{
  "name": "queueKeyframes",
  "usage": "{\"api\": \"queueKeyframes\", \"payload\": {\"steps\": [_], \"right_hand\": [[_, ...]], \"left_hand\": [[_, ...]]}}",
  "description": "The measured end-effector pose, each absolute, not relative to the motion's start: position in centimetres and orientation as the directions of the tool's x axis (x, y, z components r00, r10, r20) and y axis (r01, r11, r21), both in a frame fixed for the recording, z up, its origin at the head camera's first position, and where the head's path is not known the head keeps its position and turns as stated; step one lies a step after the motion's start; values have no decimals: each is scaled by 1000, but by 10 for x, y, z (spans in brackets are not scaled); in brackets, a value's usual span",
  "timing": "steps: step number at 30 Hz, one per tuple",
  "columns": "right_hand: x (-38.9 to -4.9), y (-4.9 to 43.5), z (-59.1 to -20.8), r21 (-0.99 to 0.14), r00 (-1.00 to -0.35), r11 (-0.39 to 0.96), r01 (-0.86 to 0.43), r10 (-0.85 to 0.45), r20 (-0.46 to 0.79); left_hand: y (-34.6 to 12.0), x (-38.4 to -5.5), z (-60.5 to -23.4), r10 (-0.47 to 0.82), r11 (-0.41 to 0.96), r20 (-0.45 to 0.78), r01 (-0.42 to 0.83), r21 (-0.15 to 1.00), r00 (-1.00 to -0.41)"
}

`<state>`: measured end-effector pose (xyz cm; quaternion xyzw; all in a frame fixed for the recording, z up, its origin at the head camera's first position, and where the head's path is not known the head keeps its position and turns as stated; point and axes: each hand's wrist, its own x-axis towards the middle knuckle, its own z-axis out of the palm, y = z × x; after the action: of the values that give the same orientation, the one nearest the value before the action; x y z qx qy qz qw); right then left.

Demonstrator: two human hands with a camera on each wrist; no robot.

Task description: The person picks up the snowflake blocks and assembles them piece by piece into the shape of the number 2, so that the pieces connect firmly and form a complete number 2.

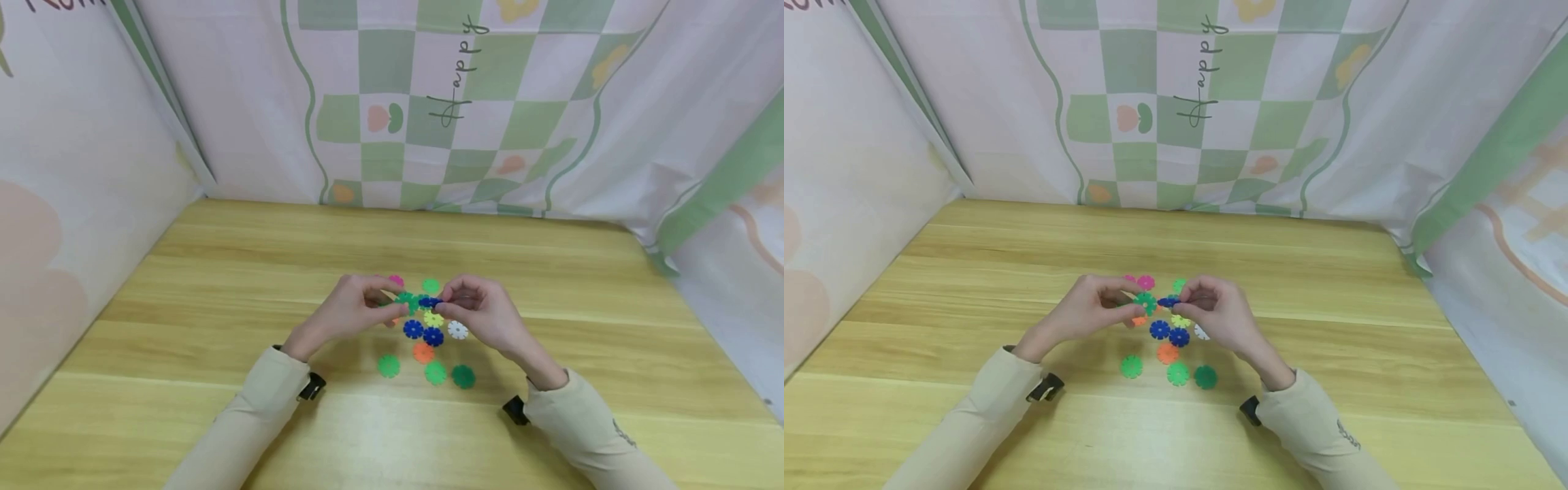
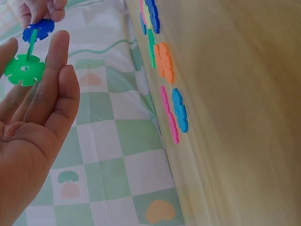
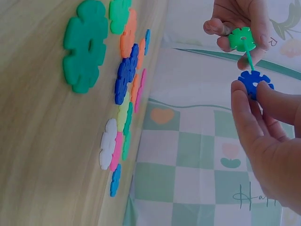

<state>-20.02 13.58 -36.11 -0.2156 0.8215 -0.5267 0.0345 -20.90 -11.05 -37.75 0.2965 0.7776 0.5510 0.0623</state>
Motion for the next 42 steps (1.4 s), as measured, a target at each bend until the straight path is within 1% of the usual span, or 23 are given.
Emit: {"api": "queueKeyframes", "payload": {"steps": [6,12,19,23,28,32,35,42], "right_hand": [[-200,135,-364,-865,-874,328,-381,-432,222],[-203,133,-368,-840,-837,295,-456,-463,292],[-204,130,-372,-742,-771,301,-599,-465,435],[-203,128,-373,-701,-745,307,-644,-459,483],[-203,126,-375,-643,-706,313,-699,-448,549],[-203,124,-376,-595,-669,313,-740,-440,600],[-202,123,-375,-585,-663,318,-746,-434,610],[-201,123,-377,-615,-686,313,-724,-423,592]], "left_hand": [[-113,-209,-377,538,213,226,390,896,-812],[-113,-209,-377,563,218,190,366,905,-804],[-112,-208,-375,590,268,153,371,889,-793],[-112,-208,-376,596,279,150,379,882,-789],[-110,-208,-376,635,252,152,389,886,-757],[-109,-208,-376,641,258,163,410,875,-750],[-109,-208,-376,641,271,175,434,859,-747],[-108,-207,-377,640,286,232,508,812,-732]]}}
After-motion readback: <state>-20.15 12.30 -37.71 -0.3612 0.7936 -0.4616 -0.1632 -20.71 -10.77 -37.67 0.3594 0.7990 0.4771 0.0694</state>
